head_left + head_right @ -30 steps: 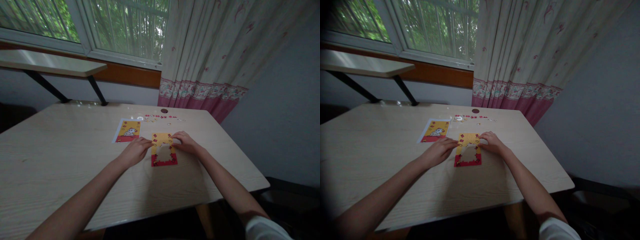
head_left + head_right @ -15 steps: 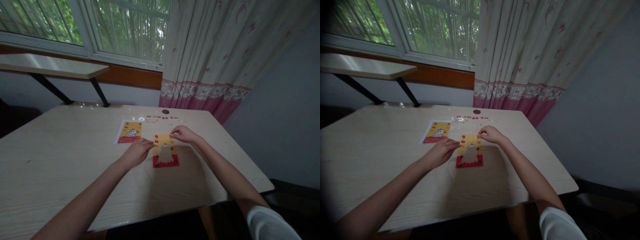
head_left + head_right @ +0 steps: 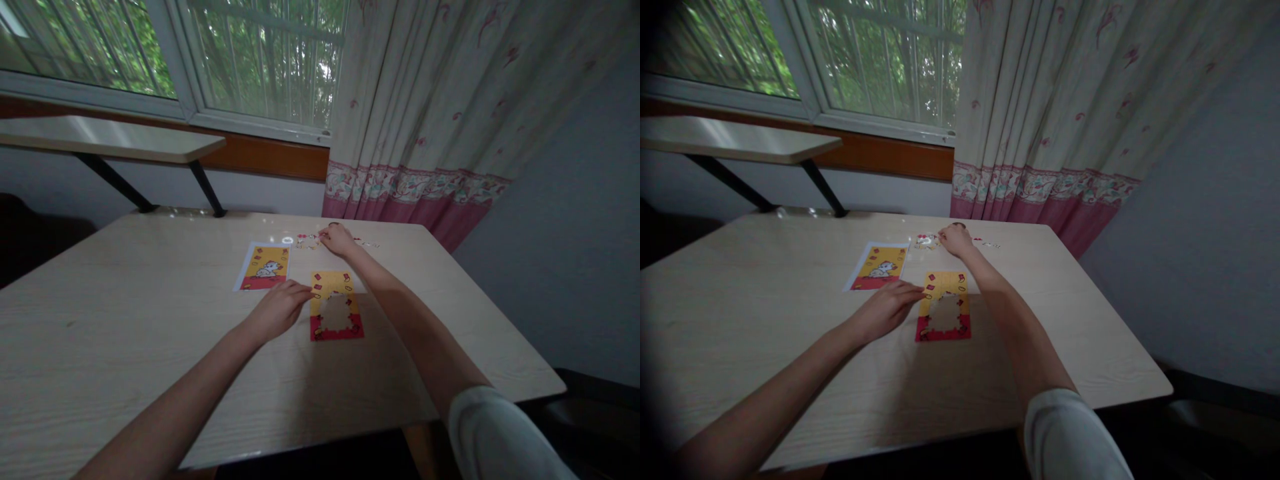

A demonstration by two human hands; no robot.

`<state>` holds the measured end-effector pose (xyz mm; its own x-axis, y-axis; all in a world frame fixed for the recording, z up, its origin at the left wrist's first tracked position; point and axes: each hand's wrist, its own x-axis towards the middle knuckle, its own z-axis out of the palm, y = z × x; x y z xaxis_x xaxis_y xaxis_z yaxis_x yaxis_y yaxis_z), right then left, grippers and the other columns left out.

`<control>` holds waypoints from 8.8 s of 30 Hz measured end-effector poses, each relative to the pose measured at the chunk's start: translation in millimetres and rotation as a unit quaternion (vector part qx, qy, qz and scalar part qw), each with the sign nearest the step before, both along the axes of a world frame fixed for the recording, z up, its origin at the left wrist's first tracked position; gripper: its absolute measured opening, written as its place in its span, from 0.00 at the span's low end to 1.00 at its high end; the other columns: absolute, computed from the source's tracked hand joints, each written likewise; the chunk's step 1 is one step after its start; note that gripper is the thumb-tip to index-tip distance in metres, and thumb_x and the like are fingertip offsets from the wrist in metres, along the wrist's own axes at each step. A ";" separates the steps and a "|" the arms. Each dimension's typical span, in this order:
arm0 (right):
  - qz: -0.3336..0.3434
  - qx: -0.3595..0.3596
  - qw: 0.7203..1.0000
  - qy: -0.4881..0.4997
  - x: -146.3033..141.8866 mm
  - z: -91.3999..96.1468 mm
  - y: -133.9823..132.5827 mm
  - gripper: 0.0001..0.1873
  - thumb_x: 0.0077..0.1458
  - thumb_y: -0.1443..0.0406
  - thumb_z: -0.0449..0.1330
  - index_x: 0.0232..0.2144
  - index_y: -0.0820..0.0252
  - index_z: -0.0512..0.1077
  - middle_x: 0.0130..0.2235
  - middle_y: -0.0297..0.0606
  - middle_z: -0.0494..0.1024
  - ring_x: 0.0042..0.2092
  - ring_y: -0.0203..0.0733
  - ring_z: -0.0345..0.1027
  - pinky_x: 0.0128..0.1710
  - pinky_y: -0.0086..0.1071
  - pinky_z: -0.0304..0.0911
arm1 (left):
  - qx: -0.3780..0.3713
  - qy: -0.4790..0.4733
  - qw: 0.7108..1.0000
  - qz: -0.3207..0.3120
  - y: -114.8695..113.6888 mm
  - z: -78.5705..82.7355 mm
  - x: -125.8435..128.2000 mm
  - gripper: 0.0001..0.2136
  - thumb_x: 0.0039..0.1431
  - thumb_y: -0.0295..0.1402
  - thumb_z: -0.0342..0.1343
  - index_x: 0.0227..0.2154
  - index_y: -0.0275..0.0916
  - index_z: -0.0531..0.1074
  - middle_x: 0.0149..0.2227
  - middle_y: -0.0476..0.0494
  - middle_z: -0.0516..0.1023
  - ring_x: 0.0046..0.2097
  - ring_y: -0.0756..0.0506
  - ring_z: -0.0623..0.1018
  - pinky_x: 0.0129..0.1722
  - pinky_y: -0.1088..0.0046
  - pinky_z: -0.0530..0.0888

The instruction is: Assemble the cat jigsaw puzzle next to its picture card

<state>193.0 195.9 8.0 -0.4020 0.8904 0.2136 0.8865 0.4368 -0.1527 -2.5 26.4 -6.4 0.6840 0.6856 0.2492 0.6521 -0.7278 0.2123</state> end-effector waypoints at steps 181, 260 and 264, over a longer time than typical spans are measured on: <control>0.090 -0.080 0.992 -0.029 -57.3 3.0 15.8 0.11 0.53 0.68 0.61 0.40 0.61 0.75 0.45 0.43 0.76 0.46 0.42 0.67 0.46 0.32 0.59 | 0.012 -0.023 0.998 0.051 -3.5 -13.8 10.4 0.19 0.58 0.21 0.45 0.48 0.41 0.71 0.48 0.40 0.71 0.48 0.41 0.68 0.47 0.60 0.67; 0.015 0.068 0.966 0.250 79.7 -30.0 -126.1 0.05 0.52 0.63 0.62 0.29 0.58 0.76 0.31 0.37 0.79 0.34 0.38 0.70 0.38 0.31 0.61 | -0.045 -0.174 0.980 0.087 15.0 -3.2 34.3 0.09 0.58 0.30 0.49 0.31 0.37 0.74 0.34 0.41 0.77 0.39 0.43 0.72 0.42 0.64 0.68; -0.063 0.032 0.968 0.241 93.0 -32.4 -91.2 0.07 0.52 0.63 0.61 0.30 0.59 0.77 0.32 0.38 0.80 0.34 0.38 0.70 0.37 0.29 0.61 | 0.018 -0.090 0.991 0.094 17.1 -2.2 26.5 0.10 0.60 0.29 0.47 0.33 0.36 0.73 0.35 0.40 0.76 0.39 0.42 0.71 0.41 0.63 0.68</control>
<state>286.0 104.8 -24.4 -0.1314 0.9043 0.4061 0.7653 0.3529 -0.5383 24.1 43.5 -8.6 0.4866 0.7853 0.3828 0.7310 -0.6060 0.3139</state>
